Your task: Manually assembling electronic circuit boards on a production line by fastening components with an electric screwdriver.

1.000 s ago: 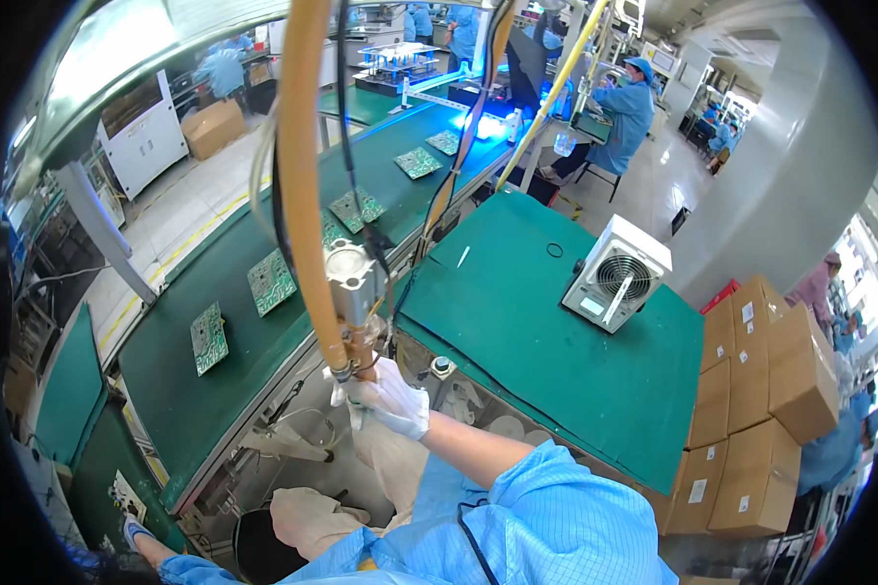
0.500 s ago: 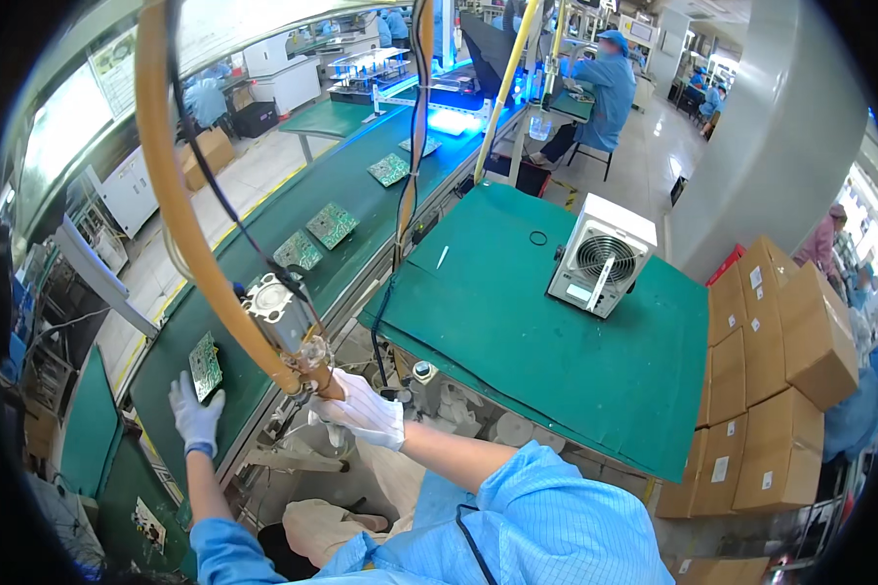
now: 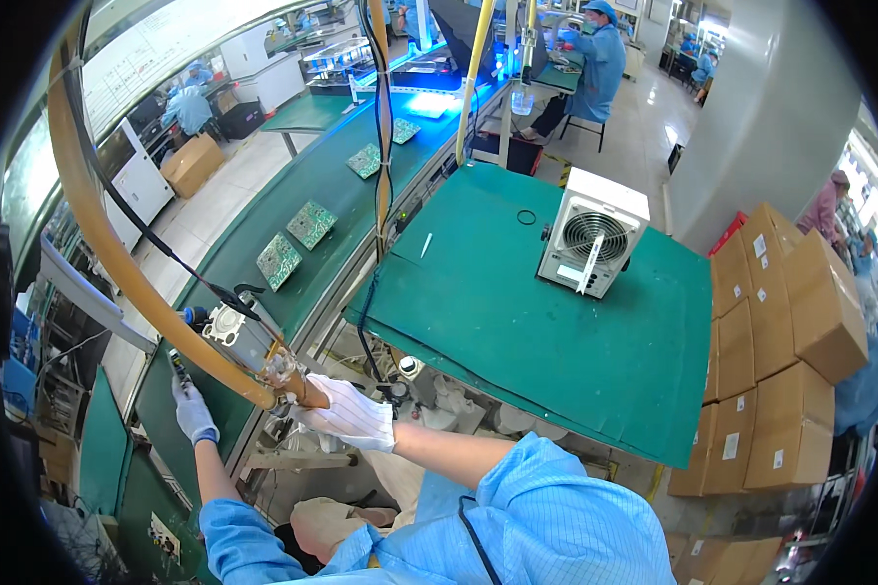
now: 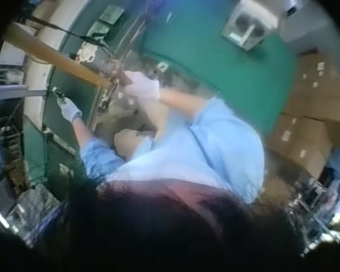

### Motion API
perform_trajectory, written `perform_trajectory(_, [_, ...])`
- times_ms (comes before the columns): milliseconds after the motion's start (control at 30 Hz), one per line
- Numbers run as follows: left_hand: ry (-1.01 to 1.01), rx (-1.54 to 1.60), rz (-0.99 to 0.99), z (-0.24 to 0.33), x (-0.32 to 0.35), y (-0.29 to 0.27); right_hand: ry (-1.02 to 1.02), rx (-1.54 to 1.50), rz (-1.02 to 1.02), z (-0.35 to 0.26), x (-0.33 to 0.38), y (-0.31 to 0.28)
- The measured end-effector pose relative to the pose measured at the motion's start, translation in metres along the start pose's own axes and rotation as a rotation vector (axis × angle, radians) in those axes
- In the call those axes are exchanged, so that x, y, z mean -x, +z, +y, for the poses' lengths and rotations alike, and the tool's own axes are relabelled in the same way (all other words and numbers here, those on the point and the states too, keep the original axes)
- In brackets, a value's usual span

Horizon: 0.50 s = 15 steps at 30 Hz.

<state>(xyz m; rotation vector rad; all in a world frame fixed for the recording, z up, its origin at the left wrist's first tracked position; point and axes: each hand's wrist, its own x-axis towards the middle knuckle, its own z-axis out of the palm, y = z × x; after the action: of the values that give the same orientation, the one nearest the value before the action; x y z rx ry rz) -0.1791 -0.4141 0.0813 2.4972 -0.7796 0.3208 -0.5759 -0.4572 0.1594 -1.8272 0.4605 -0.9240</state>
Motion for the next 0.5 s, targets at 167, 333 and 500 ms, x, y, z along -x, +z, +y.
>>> perform_trajectory(167, [-0.605,1.737,-0.195,-0.092,0.003,0.0,0.281,-0.215,-0.1,-0.005,0.003,0.002])
perform_trajectory(333, [-0.364,2.356,-0.355,-0.07,0.101,-0.084,0.321,-0.619,0.054,0.033,0.031,0.004])
perform_trajectory(500, [-0.423,2.287,-0.09,-0.092,0.186,-0.13,0.23,-0.566,0.135,-0.018,0.014,0.013])
